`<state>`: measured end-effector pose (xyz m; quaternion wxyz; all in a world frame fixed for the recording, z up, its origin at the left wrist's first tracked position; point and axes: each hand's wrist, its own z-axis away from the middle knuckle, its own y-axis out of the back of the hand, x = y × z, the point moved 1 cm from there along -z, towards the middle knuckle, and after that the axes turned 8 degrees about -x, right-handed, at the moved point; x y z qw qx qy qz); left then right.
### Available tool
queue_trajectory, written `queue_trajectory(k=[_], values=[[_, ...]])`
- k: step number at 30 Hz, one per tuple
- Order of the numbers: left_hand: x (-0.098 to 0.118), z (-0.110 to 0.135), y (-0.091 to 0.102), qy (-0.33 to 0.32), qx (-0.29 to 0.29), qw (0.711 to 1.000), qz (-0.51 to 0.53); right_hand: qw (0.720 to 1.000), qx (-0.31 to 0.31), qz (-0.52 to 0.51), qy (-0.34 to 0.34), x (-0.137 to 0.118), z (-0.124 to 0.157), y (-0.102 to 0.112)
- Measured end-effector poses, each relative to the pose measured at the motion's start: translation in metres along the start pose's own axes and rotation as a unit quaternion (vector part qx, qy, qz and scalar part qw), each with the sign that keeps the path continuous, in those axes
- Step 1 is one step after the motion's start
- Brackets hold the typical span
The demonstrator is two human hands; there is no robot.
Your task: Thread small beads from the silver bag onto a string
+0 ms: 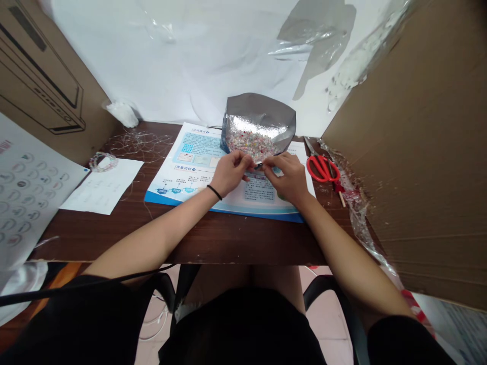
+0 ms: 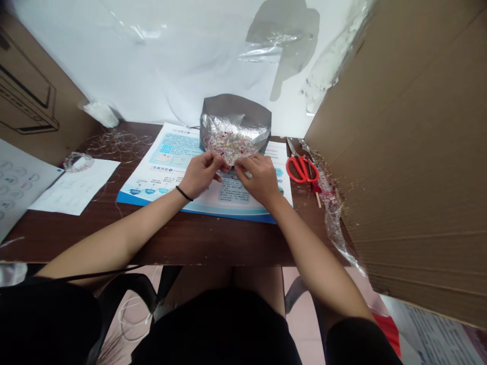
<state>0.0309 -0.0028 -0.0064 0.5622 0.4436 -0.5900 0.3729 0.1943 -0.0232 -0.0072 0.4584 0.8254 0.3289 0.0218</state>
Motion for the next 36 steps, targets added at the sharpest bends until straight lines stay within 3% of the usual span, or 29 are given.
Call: queue_trajectory(k=[5,11,14,19,28,32,35,36], values=[[0.004,-0.010,0.018,-0.006,0.117,0.986,0.114,0.999,-0.029,0.004,-0.023,0.005,-0.001,0.002],[0.007,-0.024,0.047,0.038,0.235,0.930,0.278,0.997,-0.071,0.009,-0.035,0.006,-0.001,0.000],[0.005,-0.030,0.063,0.035,0.292,0.912,0.285,0.996,-0.077,0.011,-0.040,0.007,-0.001,0.000],[0.002,-0.034,0.081,-0.003,0.321,0.910,0.264,0.995,-0.088,0.010,-0.055,0.007,-0.001,0.001],[-0.006,-0.040,0.112,-0.034,0.442,0.867,0.225,0.979,-0.173,0.061,-0.091,0.008,-0.001,0.002],[-0.005,-0.039,0.112,-0.028,0.448,0.868,0.213,0.973,-0.198,0.073,-0.092,0.007,0.000,0.002],[0.004,-0.029,0.086,-0.070,0.389,0.893,0.214,0.970,-0.204,0.088,-0.097,0.007,0.001,0.002],[0.008,-0.023,0.072,-0.094,0.338,0.915,0.198,0.970,-0.201,0.094,-0.103,0.007,0.000,0.003]])
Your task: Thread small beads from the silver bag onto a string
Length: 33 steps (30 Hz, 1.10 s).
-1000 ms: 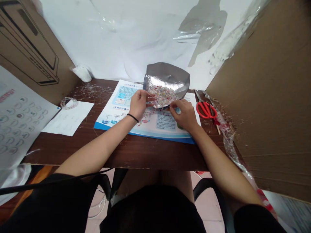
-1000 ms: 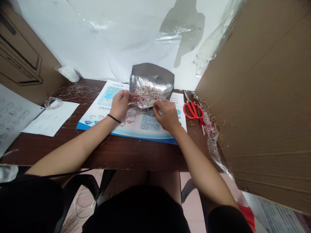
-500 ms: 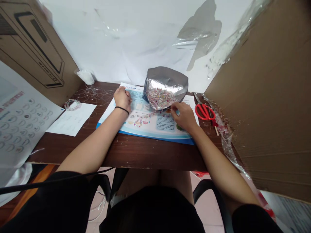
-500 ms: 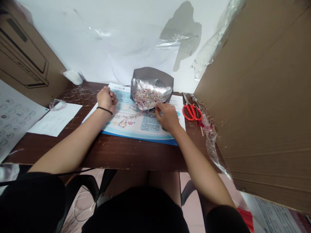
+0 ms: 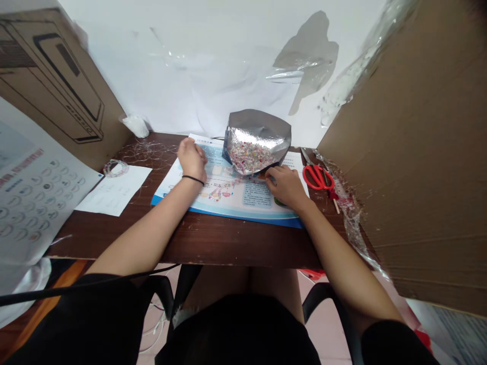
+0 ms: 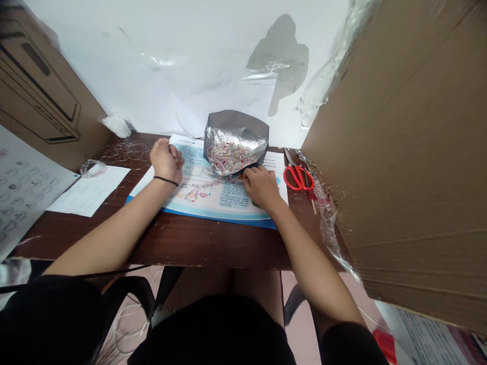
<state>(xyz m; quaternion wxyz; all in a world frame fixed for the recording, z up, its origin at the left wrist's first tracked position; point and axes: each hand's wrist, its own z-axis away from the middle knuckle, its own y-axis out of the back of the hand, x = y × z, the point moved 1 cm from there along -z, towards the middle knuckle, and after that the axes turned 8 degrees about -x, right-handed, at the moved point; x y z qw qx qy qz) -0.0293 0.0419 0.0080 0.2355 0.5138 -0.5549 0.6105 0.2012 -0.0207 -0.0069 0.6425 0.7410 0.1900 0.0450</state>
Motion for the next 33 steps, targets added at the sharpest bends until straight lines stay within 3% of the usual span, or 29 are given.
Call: queue_trajectory(k=[3,6,8,11,14,21,28,30,33], values=[[0.001,0.043,-0.022,-0.042,-0.212,0.975,-0.057,0.999,0.028,-0.008,-0.029,0.000,-0.001,0.004],[-0.003,0.075,-0.033,-0.096,-0.391,0.894,-0.196,0.992,0.072,-0.096,-0.034,0.000,-0.001,0.010],[-0.006,0.083,-0.033,-0.167,-0.435,0.835,-0.292,0.975,0.079,-0.209,-0.010,-0.002,-0.001,0.013],[-0.011,0.082,-0.029,-0.277,-0.404,0.784,-0.382,0.936,0.043,-0.348,0.045,-0.006,0.000,0.014],[-0.016,0.077,-0.026,-0.309,-0.362,0.770,-0.424,0.920,0.007,-0.385,0.075,-0.010,0.001,0.010],[-0.021,0.075,-0.030,-0.254,-0.351,0.762,-0.482,0.947,0.025,-0.317,0.052,-0.013,0.000,0.006],[-0.019,0.072,-0.037,-0.250,-0.346,0.739,-0.521,0.920,0.011,-0.390,0.039,-0.010,-0.003,0.002],[-0.018,0.069,-0.039,-0.249,-0.364,0.726,-0.528,0.934,0.025,-0.355,0.029,-0.007,-0.004,0.002],[-0.017,0.056,-0.047,-0.242,-0.374,0.715,-0.539,0.975,0.064,-0.214,0.001,0.000,-0.004,0.005]])
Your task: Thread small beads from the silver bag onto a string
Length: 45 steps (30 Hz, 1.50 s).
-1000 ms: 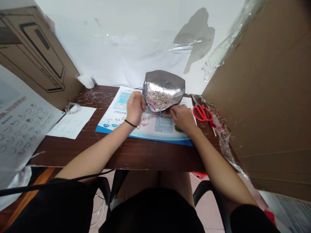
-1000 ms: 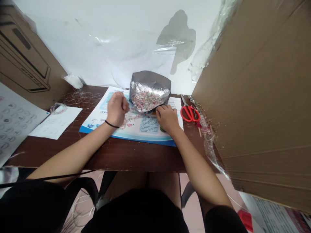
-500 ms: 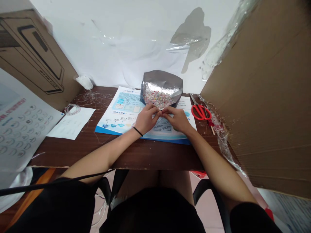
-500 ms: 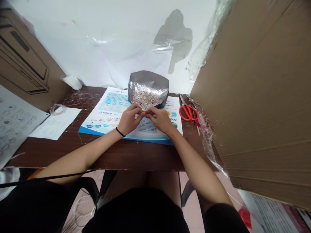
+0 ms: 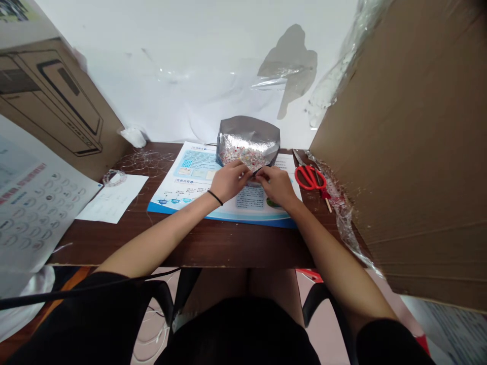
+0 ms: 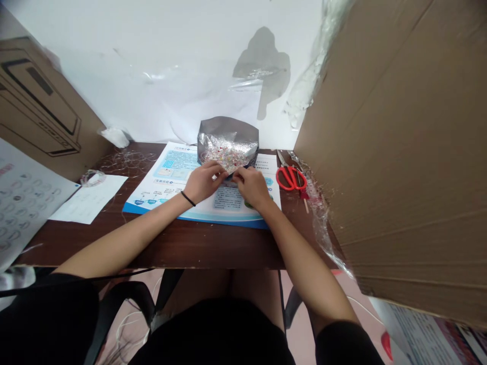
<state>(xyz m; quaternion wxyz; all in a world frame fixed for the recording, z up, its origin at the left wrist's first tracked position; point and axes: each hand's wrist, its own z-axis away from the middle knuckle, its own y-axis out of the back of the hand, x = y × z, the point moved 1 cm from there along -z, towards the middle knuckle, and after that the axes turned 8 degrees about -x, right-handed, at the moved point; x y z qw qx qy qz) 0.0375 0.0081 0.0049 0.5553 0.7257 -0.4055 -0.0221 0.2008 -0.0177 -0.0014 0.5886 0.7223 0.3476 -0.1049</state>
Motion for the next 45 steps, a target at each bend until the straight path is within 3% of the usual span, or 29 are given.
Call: queue_trajectory(k=[4,8,11,14,22,24,25,29,32,37,45], values=[[-0.016,-0.029,0.003,0.040,-0.022,0.999,-0.004,0.991,0.033,0.123,-0.045,0.009,-0.002,0.007],[-0.024,-0.050,-0.005,0.063,-0.137,0.984,-0.091,0.988,0.045,0.132,-0.070,0.015,-0.003,0.007],[-0.022,-0.057,-0.012,0.062,-0.176,0.973,-0.139,0.989,0.042,0.131,-0.057,0.014,-0.003,0.005],[-0.021,-0.060,-0.015,0.073,-0.155,0.979,-0.113,0.990,0.043,0.130,-0.046,0.013,-0.003,0.004],[-0.029,-0.052,0.001,0.100,-0.023,0.990,0.096,0.992,0.054,0.108,-0.046,0.016,-0.003,0.002],[-0.025,-0.039,0.003,0.126,-0.033,0.969,0.209,0.992,0.056,0.104,-0.043,0.014,-0.003,0.002],[-0.023,-0.031,0.003,0.147,-0.046,0.945,0.289,0.992,0.061,0.099,-0.038,0.013,-0.003,0.002],[-0.017,0.004,-0.005,0.205,-0.082,0.784,0.580,0.996,0.087,0.003,-0.014,0.002,0.000,0.000],[-0.019,0.020,-0.010,0.210,-0.082,0.721,0.656,0.991,0.073,-0.109,-0.014,-0.003,0.001,-0.006],[-0.019,0.019,-0.013,0.206,-0.112,0.696,0.679,0.985,0.078,-0.150,-0.024,-0.005,0.002,-0.013],[-0.021,0.017,-0.020,0.195,-0.113,0.712,0.666,0.988,0.100,-0.115,0.000,-0.019,0.008,-0.009]])
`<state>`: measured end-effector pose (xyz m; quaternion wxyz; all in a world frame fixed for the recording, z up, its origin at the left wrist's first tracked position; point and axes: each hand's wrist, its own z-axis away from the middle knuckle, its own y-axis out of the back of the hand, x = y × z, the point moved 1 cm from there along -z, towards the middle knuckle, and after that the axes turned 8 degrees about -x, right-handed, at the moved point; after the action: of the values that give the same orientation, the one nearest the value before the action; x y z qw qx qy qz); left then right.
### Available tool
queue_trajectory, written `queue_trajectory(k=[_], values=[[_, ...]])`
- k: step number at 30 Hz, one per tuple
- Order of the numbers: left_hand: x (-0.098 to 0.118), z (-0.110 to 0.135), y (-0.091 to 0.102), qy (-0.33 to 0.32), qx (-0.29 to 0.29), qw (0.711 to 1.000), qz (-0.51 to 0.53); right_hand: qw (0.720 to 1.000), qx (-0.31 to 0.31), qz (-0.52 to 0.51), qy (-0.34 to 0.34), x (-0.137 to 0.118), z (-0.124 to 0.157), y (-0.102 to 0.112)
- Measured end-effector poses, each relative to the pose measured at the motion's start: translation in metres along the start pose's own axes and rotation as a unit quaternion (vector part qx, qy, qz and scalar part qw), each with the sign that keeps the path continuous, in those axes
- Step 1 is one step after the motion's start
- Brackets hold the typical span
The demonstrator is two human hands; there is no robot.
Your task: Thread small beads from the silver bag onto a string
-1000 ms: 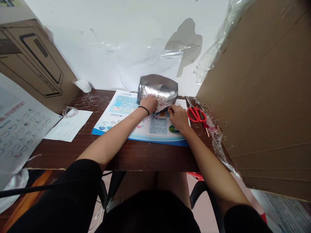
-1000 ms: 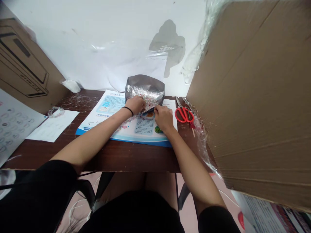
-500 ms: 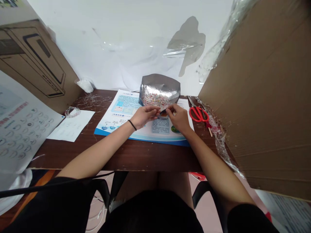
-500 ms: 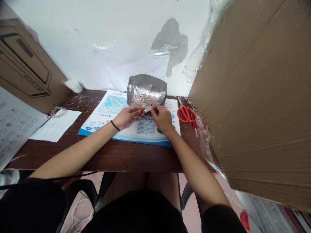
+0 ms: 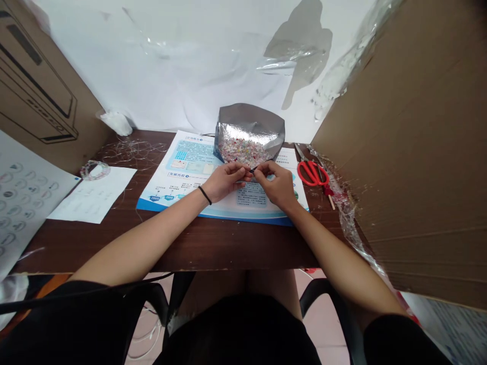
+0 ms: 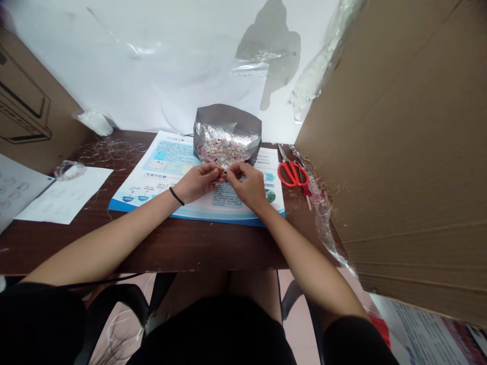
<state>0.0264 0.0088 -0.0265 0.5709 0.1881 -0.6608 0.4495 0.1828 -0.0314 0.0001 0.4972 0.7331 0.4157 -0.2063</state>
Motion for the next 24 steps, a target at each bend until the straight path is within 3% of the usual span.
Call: queue_trajectory(k=[24], values=[[-0.0028,-0.0020,-0.0011,0.000,0.000,0.999,-0.037,1.000,-0.008,0.009,0.023,-0.0038,0.0015,-0.0030]])
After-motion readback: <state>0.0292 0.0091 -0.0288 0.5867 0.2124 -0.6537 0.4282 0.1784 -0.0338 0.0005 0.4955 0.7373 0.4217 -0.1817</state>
